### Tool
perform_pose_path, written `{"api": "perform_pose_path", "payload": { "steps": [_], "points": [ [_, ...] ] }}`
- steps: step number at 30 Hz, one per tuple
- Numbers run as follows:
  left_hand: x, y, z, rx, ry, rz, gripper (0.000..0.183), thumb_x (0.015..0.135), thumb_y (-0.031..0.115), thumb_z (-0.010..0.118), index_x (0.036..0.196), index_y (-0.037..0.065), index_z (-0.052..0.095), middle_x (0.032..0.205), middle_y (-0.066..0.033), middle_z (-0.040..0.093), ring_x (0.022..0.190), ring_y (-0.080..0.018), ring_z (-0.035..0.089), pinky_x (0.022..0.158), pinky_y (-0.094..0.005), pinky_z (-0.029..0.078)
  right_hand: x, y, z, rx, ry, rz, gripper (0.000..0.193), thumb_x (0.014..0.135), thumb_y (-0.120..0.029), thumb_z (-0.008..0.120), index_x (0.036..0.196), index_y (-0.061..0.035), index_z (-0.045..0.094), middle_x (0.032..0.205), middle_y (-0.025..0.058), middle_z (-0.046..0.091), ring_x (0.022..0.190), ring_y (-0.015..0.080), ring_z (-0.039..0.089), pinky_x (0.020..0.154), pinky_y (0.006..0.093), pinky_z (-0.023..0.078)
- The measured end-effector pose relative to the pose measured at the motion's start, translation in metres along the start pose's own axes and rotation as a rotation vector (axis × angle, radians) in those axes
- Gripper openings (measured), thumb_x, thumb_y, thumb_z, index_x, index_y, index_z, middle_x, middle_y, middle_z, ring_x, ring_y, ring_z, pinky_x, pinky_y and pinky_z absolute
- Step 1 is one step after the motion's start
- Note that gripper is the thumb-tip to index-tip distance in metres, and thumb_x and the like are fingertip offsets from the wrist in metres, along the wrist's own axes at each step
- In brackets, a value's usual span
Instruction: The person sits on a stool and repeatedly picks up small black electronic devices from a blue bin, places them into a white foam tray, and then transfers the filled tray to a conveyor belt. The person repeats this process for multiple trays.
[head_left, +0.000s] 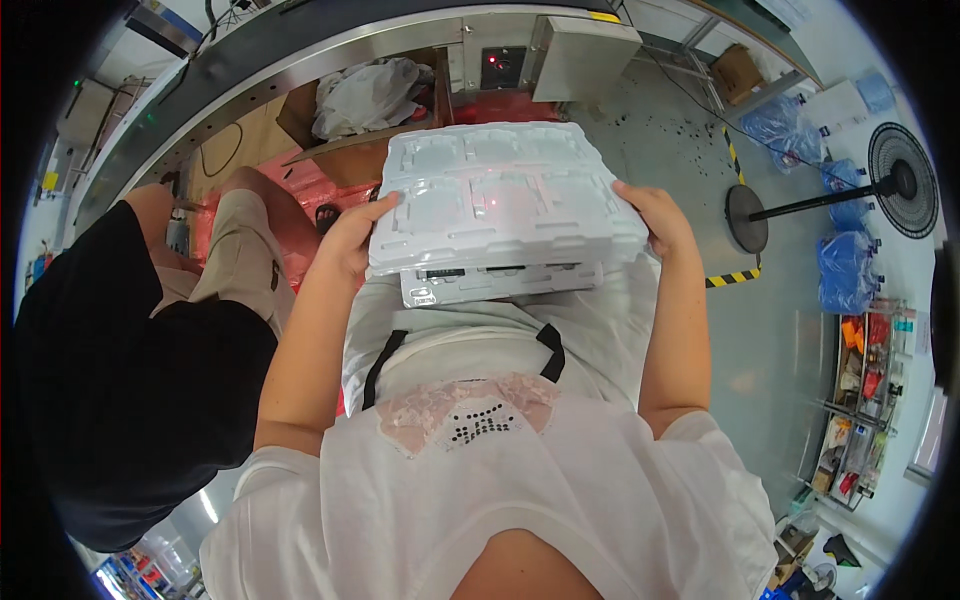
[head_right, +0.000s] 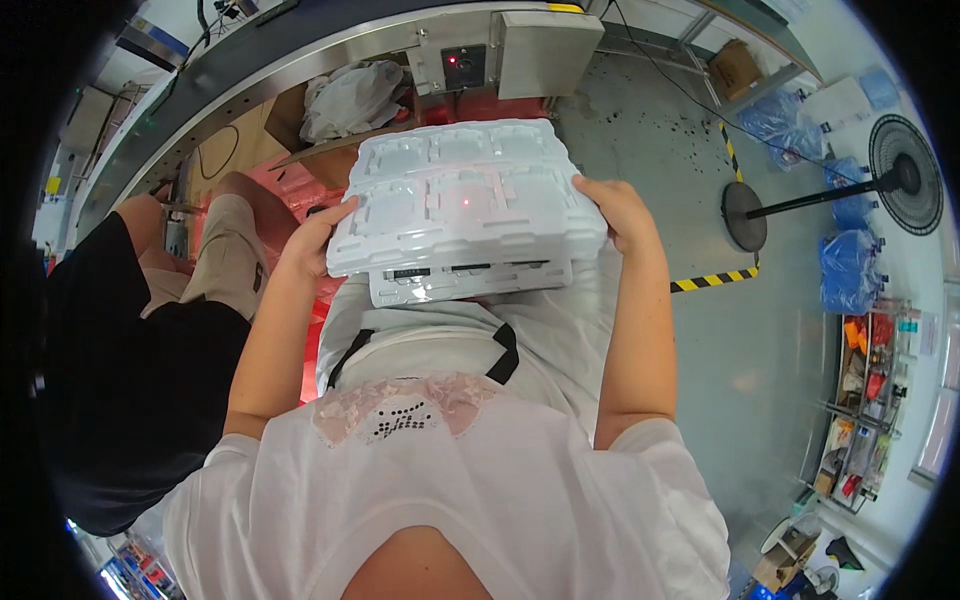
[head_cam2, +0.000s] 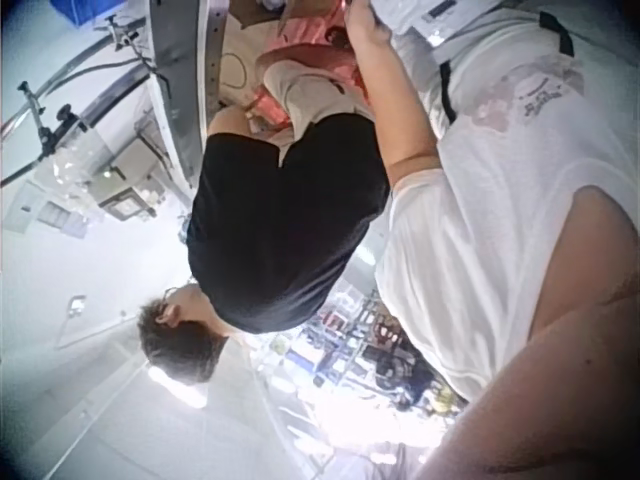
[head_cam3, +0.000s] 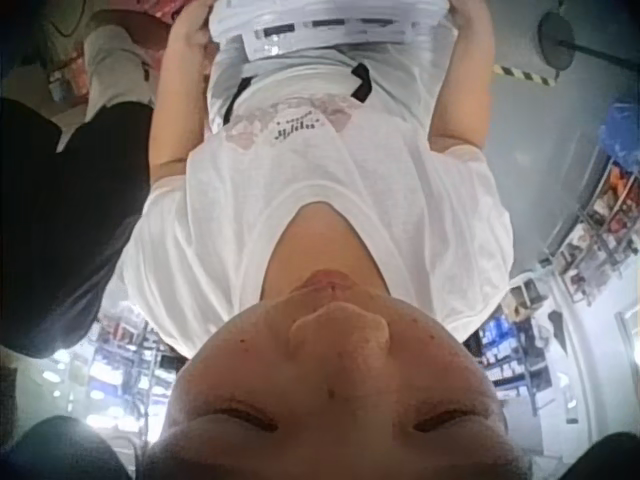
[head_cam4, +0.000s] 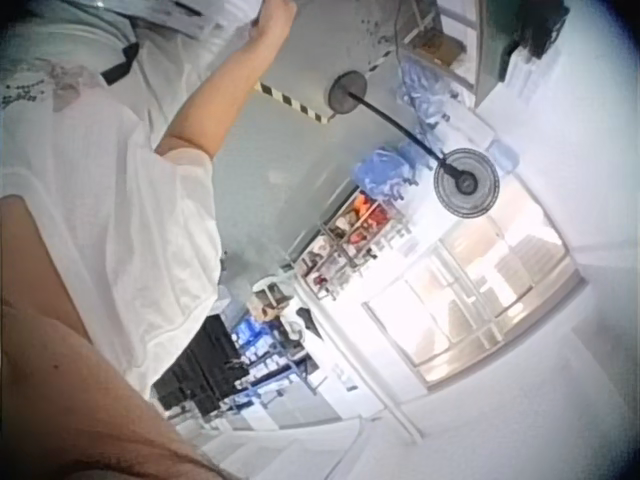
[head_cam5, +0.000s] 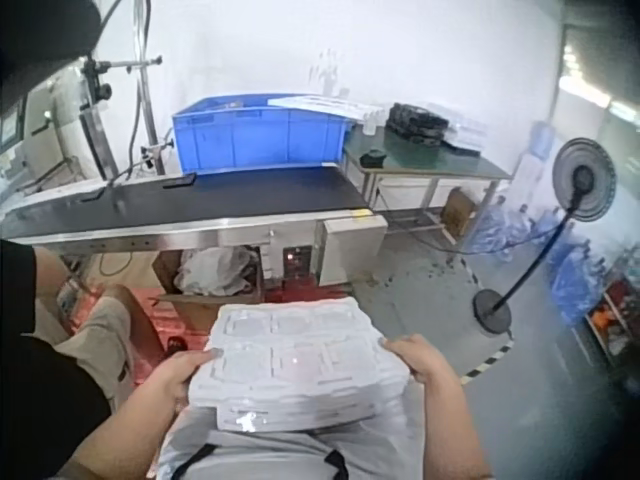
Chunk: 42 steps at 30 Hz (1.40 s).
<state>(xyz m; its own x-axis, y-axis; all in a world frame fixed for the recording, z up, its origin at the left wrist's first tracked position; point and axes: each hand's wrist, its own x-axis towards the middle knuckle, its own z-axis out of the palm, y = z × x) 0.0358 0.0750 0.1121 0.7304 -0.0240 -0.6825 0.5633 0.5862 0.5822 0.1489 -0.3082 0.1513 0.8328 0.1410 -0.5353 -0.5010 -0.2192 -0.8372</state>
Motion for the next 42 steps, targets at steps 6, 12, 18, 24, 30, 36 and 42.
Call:
{"api": "perform_pose_path", "payload": {
  "steps": [6,12,18,24,30,36,42],
  "points": [
    [0.001,-0.005,0.007,-0.019,0.027,0.029,0.036,0.088,0.021,0.062,0.113,-0.005,0.056,0.104,-0.0149,0.065,0.089,-0.0242,0.066,0.077,-0.0382,0.055,0.01,0.018,-0.002,0.006,0.056,-0.026,0.041,0.08,-0.026,0.069,0.098,0.0098,0.062,0.086,0.0137,0.066,0.069,0.018,0.061,0.058,0.0316,0.048],
    [0.013,-0.053,-0.008,0.378,0.25,0.247,0.038,0.09,0.029,0.057,0.107,-0.005,0.06,0.096,-0.0114,0.067,0.076,-0.0217,0.065,0.066,-0.0356,0.052,0.009,0.058,0.006,-0.284,0.127,-0.047,0.029,0.078,-0.022,0.07,0.092,0.0023,0.065,0.071,0.0059,0.061,0.058,0.0138,0.055,0.049,0.0303,0.043],
    [0.014,-0.074,-0.025,1.436,0.528,0.733,0.031,0.081,0.024,0.062,0.072,-0.006,0.061,0.068,-0.0189,0.062,0.061,-0.0293,0.059,0.058,-0.0387,0.047,0.028,0.107,0.012,-0.44,0.187,-0.07,0.038,0.073,-0.024,0.072,0.096,0.0052,0.064,0.078,0.0131,0.065,0.071,0.0205,0.061,0.066,0.0314,0.047],
    [-0.005,-0.046,-0.013,1.378,0.415,0.612,0.026,0.08,0.021,0.064,0.084,-0.005,0.064,0.072,-0.019,0.062,0.06,-0.0288,0.058,0.06,-0.0382,0.047,-0.01,-0.027,0.019,-0.841,-0.087,-0.24,0.041,0.076,-0.023,0.071,0.108,0.0019,0.061,0.083,0.0098,0.064,0.072,0.0165,0.058,0.067,0.0285,0.047],
    [-0.018,0.048,0.019,0.862,0.307,0.799,0.027,0.087,0.015,0.062,0.106,-0.005,0.061,0.081,-0.0057,0.064,0.072,-0.0128,0.058,0.066,-0.0273,0.048,0.038,-0.202,0.073,-0.634,-0.04,-1.022,0.024,0.085,-0.016,0.064,0.106,-0.0038,0.063,0.097,0.0038,0.062,0.09,0.0121,0.058,0.079,0.0266,0.046],
    [0.02,0.206,0.044,0.803,0.539,1.332,0.025,0.089,0.018,0.061,0.107,0.0,0.063,0.094,-0.0071,0.063,0.081,-0.0122,0.059,0.073,-0.0259,0.047,0.21,-0.304,0.124,-1.092,0.155,-1.353,0.054,0.078,-0.01,0.062,0.13,-0.0082,0.048,0.129,0.0154,0.049,0.123,0.0303,0.045,0.101,0.0379,0.038],
    [0.088,0.329,0.025,1.397,1.432,1.087,0.073,0.076,0.057,0.06,0.119,-0.001,0.055,0.112,-0.02,0.057,0.106,-0.0357,0.054,0.089,-0.0427,0.044,0.256,-0.352,0.127,-1.533,-0.11,-0.79,0.061,0.071,-0.007,0.068,0.128,0.0006,0.049,0.127,0.0183,0.055,0.121,0.0297,0.05,0.103,0.0355,0.037]
  ]
}}
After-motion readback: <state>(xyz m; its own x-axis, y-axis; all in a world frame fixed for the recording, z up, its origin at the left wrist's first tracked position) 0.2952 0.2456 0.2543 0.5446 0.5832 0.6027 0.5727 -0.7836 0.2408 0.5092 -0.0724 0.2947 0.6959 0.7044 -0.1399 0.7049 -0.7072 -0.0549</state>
